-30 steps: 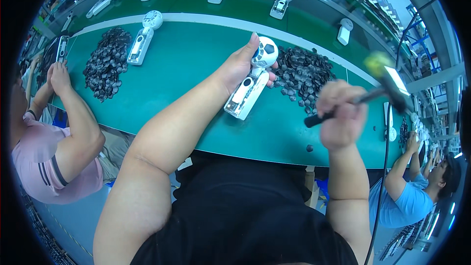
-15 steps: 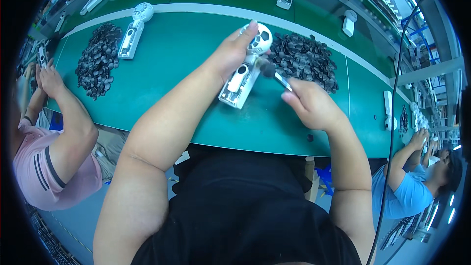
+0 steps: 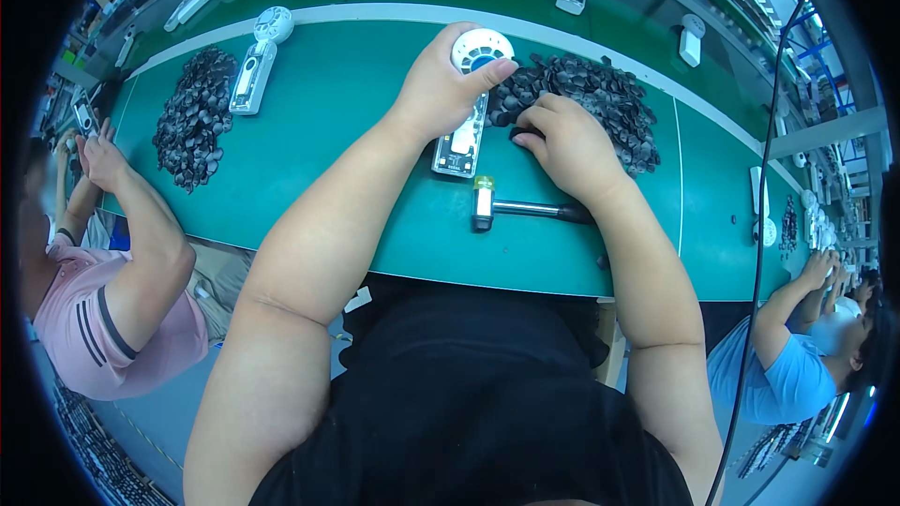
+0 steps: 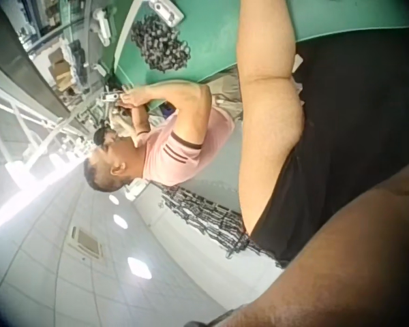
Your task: Assembling plastic components on a production line using a small hammer.
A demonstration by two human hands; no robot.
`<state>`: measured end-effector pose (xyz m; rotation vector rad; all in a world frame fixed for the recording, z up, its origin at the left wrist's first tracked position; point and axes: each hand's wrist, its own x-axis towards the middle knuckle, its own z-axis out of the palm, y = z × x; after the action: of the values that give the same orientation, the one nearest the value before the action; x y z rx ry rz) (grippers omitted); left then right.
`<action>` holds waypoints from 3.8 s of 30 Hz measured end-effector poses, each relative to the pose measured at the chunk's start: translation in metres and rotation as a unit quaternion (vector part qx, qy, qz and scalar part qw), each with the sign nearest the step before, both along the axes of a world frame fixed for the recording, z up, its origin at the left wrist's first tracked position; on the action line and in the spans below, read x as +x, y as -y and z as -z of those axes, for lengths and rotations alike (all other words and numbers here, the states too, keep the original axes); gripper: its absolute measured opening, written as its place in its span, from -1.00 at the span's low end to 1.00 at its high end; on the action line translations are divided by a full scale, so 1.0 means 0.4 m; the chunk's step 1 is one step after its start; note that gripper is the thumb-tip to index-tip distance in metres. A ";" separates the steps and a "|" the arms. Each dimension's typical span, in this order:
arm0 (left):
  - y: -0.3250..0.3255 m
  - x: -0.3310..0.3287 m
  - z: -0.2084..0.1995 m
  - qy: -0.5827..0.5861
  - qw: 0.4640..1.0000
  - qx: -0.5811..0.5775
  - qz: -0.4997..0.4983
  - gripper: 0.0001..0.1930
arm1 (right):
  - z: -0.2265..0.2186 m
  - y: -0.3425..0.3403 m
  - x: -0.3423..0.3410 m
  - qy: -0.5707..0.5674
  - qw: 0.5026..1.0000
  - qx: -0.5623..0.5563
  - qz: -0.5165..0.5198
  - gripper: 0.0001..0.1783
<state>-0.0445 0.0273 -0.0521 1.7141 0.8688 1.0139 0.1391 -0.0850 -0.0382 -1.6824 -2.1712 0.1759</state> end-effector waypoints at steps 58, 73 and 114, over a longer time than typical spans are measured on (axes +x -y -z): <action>0.067 0.004 -0.067 -0.077 0.994 0.016 0.082 -0.39 | -0.074 0.106 0.024 -0.502 0.852 0.131 -0.071 -0.68; 0.130 -0.054 -0.117 -0.135 0.948 0.286 -0.030 -0.38 | -0.111 0.093 0.057 -0.094 0.992 -0.042 0.075 -0.72; 0.077 0.049 -0.024 0.294 0.901 -0.262 0.182 -0.44 | -0.062 0.070 0.059 -0.143 0.889 0.423 -0.101 -0.77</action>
<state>-0.0249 -0.0035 -0.0425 0.9723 0.3524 0.8640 0.1628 -0.1129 -0.0134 -0.8695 -1.7849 -0.3974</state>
